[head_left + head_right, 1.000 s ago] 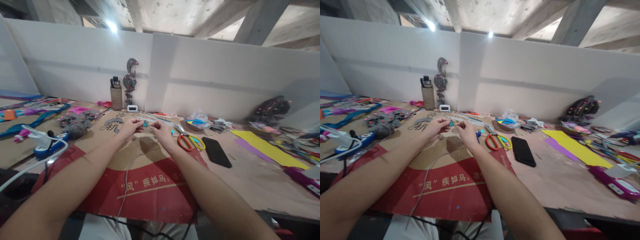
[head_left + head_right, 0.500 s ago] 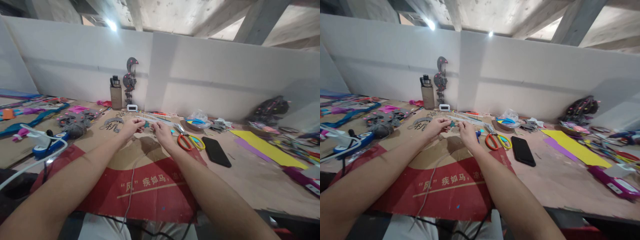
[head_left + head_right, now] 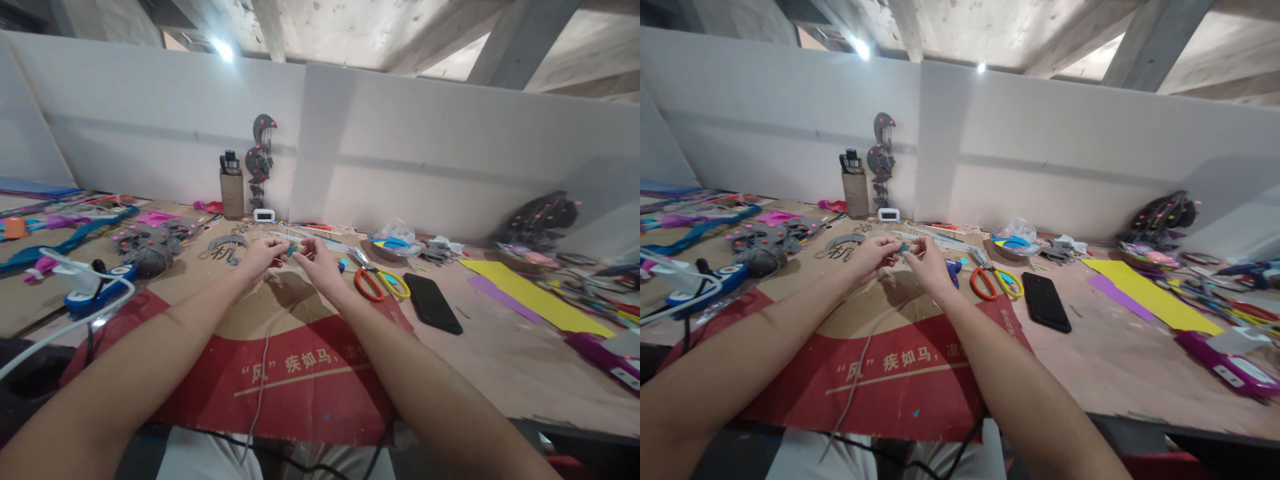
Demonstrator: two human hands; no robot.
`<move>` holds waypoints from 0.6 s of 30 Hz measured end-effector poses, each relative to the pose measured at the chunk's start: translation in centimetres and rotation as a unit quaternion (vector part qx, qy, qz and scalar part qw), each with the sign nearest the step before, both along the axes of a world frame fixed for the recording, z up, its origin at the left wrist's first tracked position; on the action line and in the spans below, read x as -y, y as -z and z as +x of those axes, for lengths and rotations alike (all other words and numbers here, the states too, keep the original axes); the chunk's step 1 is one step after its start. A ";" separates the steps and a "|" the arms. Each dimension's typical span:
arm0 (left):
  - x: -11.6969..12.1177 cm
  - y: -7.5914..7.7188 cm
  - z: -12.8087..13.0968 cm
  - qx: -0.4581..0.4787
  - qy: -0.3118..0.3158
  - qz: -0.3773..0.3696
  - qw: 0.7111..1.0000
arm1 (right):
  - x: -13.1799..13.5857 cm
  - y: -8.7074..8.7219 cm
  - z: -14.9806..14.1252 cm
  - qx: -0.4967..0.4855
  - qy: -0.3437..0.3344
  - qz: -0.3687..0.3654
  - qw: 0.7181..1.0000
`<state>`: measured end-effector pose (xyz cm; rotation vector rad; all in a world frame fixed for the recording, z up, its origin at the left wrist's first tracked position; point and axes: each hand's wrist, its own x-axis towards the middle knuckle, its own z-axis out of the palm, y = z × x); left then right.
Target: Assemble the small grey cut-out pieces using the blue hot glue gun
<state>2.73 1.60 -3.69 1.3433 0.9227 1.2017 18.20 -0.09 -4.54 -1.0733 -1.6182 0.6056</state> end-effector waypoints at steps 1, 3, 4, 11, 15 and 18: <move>0.1 0.0 0.0 0.001 0.002 0.001 1.000 | 0.0 0.0 0.0 0.000 0.002 -0.002 1.000; 0.1 -0.1 0.0 -0.002 0.004 0.000 1.000 | -0.1 0.1 0.1 0.001 0.007 -0.008 1.000; 0.1 0.0 0.0 -0.006 0.005 -0.002 1.000 | -0.1 0.0 0.2 0.003 0.009 -0.010 1.000; 0.0 0.1 0.1 -0.026 0.011 -0.003 1.000 | 0.3 -0.6 0.3 0.012 0.001 -0.017 1.000; 0.3 -0.1 0.3 -0.032 0.024 0.004 0.999 | 0.6 -0.9 0.3 0.022 0.013 -0.019 0.999; 0.5 -0.3 0.3 -0.041 0.035 0.005 0.999 | 0.6 -0.9 0.3 0.023 0.020 -0.019 0.999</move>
